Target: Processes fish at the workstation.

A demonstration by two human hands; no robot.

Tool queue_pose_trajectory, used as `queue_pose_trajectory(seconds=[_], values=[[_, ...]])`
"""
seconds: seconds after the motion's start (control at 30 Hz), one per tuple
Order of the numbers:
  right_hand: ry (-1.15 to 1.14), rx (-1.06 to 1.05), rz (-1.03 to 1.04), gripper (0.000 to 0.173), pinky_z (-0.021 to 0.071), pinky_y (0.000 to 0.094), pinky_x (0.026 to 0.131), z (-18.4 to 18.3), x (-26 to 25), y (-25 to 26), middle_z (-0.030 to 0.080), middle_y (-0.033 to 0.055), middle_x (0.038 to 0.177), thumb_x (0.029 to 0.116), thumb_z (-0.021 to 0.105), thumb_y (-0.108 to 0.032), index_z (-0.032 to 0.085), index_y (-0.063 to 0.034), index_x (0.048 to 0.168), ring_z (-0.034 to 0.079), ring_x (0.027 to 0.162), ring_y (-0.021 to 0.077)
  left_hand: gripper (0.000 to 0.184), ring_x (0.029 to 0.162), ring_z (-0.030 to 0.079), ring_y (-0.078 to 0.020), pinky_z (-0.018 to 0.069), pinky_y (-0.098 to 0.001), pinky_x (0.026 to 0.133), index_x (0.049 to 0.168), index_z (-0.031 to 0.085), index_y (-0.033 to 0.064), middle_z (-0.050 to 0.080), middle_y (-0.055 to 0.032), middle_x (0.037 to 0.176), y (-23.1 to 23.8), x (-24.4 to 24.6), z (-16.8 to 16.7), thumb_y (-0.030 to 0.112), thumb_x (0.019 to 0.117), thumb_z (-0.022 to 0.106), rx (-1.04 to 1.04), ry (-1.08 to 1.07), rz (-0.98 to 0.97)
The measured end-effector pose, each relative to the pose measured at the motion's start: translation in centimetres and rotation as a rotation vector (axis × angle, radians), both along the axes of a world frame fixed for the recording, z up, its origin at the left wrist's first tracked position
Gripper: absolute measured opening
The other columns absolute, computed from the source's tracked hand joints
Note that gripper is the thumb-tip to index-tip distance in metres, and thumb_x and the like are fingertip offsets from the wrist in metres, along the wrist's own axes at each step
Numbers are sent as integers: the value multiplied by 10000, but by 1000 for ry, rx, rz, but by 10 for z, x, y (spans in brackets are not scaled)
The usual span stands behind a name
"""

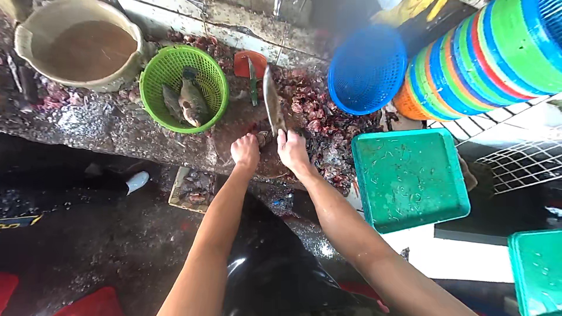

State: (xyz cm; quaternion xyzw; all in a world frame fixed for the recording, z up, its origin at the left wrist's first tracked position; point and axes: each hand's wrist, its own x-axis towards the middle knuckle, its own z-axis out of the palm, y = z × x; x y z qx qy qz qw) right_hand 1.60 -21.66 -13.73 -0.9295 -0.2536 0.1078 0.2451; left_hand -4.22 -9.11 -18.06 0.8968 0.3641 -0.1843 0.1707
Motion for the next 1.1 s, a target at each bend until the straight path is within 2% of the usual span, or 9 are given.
queue_pose_trajectory(seconds=[0.17,0.27,0.37,0.47,0.6,0.73,0.9,1.0,1.1], values=[[-384,396,-90,321,596,373,616,-4,10,21,707,92,753,1076,488,-224,682,22,1145,708,648,189,397,969,704,-408,554,-605,800,1113,667,24,724,-197,1033,0,1,-7,257,829,817,33,1,-7],[47,-62,-11,429,592,524,660,-42,-12,9,679,179,852,1100,398,-385,631,-27,1128,712,760,337,378,982,702,-413,549,-615,823,1111,671,20,724,-209,1046,-4,-2,-7,230,828,810,21,-7,1],[236,-263,57,481,576,584,725,-32,0,18,689,216,943,1098,373,-426,648,-31,1097,712,890,394,369,998,695,-419,548,-618,824,1131,666,20,717,-215,1067,3,1,-3,193,829,791,18,-13,12],[169,-169,49,427,580,530,770,-14,11,7,700,162,905,1093,402,-385,661,-46,1077,718,871,326,389,993,697,-410,552,-611,811,1136,665,36,721,-197,1062,-1,-2,-8,198,809,801,21,5,-1],[85,-290,237,363,575,578,666,32,28,-31,673,206,892,1090,451,-270,463,-61,1387,713,802,395,420,986,706,-404,561,-614,796,1121,692,66,733,-182,1053,7,0,-7,311,810,835,4,14,-30],[-60,-824,603,239,577,553,694,76,45,-66,684,124,858,1078,473,-315,597,-156,1206,711,833,360,392,993,702,-402,558,-617,803,1072,710,62,732,-185,1061,11,7,-4,292,791,856,-17,22,-98],[-243,-1063,866,193,543,525,658,128,50,-36,659,145,795,1030,522,-124,628,-132,1191,689,792,384,294,962,702,-406,563,-608,772,991,719,43,731,-183,1029,14,21,-4,179,765,849,21,22,-214],[-238,-1192,881,184,554,500,666,127,49,-14,654,151,829,1008,538,-65,627,-87,1168,690,819,373,196,929,710,-388,566,-583,735,952,711,34,728,-182,993,13,34,2,90,782,790,36,23,-305],[-188,-1157,752,175,564,535,654,96,58,-20,653,177,849,1010,531,-56,585,-55,1177,695,834,404,318,955,702,-394,563,-601,770,961,712,38,727,-181,1016,24,48,-3,176,721,867,13,33,-330]])
